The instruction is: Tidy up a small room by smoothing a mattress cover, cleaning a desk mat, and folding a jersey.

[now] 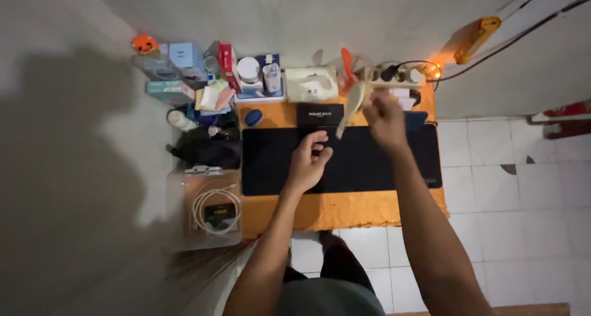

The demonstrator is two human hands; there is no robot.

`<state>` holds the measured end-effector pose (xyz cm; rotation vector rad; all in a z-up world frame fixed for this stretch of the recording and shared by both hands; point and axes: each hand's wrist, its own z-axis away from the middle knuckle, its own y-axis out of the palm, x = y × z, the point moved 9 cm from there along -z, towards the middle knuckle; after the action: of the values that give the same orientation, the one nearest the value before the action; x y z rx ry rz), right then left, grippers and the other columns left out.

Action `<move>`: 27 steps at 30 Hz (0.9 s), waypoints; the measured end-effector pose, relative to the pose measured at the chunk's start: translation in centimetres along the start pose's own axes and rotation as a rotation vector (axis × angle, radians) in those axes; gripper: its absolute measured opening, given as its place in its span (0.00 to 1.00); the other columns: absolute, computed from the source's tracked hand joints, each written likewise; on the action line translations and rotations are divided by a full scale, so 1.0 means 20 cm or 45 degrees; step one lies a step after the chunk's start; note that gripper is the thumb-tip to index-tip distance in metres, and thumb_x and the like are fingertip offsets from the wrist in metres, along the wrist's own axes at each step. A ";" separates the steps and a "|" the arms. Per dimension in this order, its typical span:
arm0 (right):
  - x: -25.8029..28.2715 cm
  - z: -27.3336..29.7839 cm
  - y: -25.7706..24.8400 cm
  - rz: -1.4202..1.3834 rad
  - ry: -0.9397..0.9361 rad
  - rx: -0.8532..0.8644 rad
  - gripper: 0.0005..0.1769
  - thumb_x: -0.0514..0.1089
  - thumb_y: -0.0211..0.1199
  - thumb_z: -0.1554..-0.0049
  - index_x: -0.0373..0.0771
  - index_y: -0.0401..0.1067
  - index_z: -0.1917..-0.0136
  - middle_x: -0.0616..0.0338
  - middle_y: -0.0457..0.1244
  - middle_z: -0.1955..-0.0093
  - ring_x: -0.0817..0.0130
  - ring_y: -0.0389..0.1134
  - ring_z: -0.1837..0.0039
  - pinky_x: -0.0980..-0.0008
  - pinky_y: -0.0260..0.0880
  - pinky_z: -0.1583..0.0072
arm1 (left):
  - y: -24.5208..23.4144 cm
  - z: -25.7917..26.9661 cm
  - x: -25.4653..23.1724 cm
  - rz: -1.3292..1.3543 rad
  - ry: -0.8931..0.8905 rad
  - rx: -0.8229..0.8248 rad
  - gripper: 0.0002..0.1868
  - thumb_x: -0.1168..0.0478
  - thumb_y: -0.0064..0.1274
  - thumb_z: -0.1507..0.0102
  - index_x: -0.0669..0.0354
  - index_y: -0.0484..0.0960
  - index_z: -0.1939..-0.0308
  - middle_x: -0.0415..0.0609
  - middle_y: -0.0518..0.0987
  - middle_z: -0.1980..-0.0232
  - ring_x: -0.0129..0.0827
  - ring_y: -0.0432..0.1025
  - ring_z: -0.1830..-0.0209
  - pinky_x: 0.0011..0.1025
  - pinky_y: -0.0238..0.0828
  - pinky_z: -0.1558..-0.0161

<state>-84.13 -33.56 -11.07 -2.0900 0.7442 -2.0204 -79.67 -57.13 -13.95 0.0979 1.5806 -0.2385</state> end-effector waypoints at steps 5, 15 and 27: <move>-0.19 0.42 0.46 -0.499 0.113 0.431 0.07 0.42 0.61 0.33 0.36 0.74 0.46 0.67 0.66 0.53 0.81 0.64 0.50 0.77 0.67 0.48 | 0.08 0.18 0.31 0.206 -0.327 0.325 0.21 0.61 0.57 0.34 0.63 0.74 0.39 0.47 0.83 0.52 0.27 0.76 0.60 0.27 0.76 0.61; -0.43 0.98 0.89 0.186 0.385 0.511 0.17 0.50 0.54 0.34 0.32 0.67 0.47 0.41 0.68 0.58 0.48 0.72 0.54 0.55 0.71 0.54 | -0.14 0.35 0.91 0.320 -0.813 -0.109 0.16 0.58 0.70 0.44 0.66 0.89 0.58 0.49 0.87 0.61 0.27 0.78 0.64 0.25 0.74 0.59; -0.87 1.12 0.52 0.770 0.414 0.176 0.24 0.54 0.51 0.32 0.33 0.71 0.58 0.37 0.67 0.62 0.39 0.70 0.57 0.46 0.68 0.57 | 0.05 0.31 0.92 -0.803 -0.403 0.206 0.23 0.49 0.63 0.41 0.61 0.84 0.50 0.57 0.82 0.53 0.49 0.76 0.51 0.42 0.73 0.47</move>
<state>-64.62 -40.26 -33.12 -1.2580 1.0870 -1.9842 -73.80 -59.06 -32.38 -0.3069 1.2357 -0.8331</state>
